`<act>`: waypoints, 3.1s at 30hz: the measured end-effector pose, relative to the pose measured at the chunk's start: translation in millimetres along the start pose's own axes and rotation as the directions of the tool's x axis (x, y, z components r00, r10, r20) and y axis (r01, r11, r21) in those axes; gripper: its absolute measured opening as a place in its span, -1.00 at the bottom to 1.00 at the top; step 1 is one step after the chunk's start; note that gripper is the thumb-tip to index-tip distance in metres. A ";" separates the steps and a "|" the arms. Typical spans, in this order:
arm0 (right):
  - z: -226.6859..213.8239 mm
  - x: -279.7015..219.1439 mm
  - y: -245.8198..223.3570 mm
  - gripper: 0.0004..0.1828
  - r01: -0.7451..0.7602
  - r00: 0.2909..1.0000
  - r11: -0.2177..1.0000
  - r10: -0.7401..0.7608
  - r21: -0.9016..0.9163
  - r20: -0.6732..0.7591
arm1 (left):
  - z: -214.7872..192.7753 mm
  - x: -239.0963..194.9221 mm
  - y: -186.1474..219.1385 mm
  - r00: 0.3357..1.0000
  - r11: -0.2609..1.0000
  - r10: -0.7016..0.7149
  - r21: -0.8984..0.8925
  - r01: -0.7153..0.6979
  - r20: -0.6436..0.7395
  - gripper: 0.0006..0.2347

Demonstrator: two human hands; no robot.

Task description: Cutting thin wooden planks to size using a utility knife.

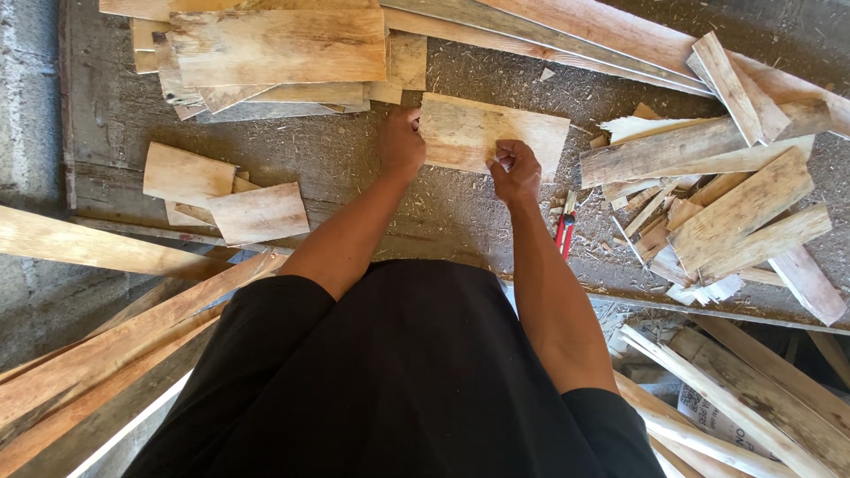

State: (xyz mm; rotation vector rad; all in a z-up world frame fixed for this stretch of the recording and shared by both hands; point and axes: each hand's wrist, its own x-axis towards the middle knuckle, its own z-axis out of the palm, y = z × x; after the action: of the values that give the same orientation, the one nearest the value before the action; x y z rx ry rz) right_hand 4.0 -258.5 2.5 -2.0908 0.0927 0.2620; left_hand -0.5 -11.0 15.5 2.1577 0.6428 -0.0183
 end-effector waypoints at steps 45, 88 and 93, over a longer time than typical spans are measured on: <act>-97.0 -139.1 34.8 -0.52 -0.376 0.903 0.762 0.176 -0.526 -0.391 | 25.8 -27.5 68.6 0.786 0.627 0.335 0.499 -0.598 0.520 -0.62; -2.5 -46.6 -129.3 -0.52 -0.290 0.943 0.767 0.332 -0.573 -0.033 | 18.8 -23.1 77.8 0.734 0.542 0.243 0.539 -0.645 0.634 -0.33; -7.2 -53.9 -120.4 -0.53 -0.173 0.981 0.807 0.191 -0.564 -0.027 | 12.9 -25.9 82.9 0.736 0.552 0.251 0.532 -0.642 0.629 -0.30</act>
State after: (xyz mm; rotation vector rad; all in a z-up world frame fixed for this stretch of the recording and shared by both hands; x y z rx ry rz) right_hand -26.7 -205.5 119.5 -2.6758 0.2209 0.4870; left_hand 17.2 -73.2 74.9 2.8722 -0.3596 -0.6216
